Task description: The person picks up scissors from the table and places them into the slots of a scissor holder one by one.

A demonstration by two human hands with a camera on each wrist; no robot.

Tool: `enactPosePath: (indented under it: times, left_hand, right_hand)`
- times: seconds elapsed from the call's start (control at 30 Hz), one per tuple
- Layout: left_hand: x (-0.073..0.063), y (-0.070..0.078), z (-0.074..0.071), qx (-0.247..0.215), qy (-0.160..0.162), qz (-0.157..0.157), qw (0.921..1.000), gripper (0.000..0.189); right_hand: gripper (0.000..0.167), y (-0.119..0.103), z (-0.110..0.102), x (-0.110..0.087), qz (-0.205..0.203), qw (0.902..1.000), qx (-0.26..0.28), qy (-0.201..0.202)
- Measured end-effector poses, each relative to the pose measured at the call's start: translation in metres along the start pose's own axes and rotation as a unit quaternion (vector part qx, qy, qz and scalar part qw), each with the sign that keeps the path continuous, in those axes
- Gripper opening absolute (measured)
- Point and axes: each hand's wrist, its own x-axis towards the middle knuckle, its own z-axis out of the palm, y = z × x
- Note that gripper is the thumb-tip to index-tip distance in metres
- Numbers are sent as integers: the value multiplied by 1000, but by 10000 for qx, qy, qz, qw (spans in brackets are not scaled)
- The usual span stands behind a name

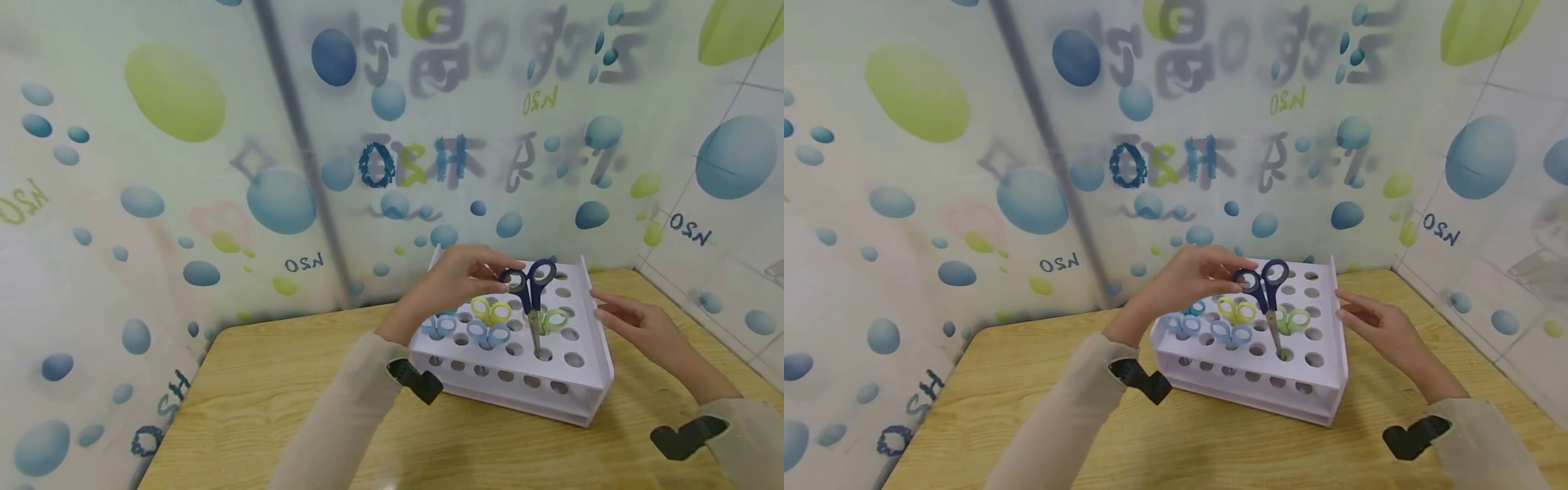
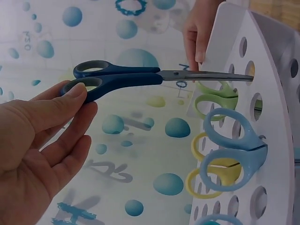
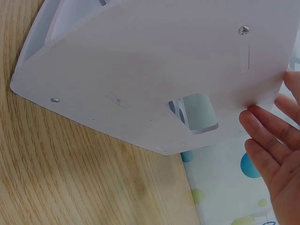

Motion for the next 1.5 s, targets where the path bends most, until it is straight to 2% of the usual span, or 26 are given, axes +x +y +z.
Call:
enactPosePath:
  times: [0.2,0.4,0.67,0.97,1.17,1.5]
  left_hand:
    - [7,-9,7,65,-193,-210,9996,33]
    - [13,-18,13,368,-275,-141,9988,34]
    - [20,-26,25,852,-607,-356,9939,34]
    - [19,-30,38,1195,-846,-404,9884,32]
    - [18,-34,43,1425,-989,-252,9845,34]
    - [22,-35,46,1539,-1010,-346,9823,33]
  right_hand:
    - [50,0,0,1,8,10000,6,-15]
    - [51,0,-1,1,57,9999,-103,13]
    - [51,0,-2,1,35,10000,-73,-8]
    - [51,1,0,1,62,10000,-11,-33]
    - [52,1,1,1,82,9999,25,-53]
    - [52,2,1,0,103,9999,32,-51]
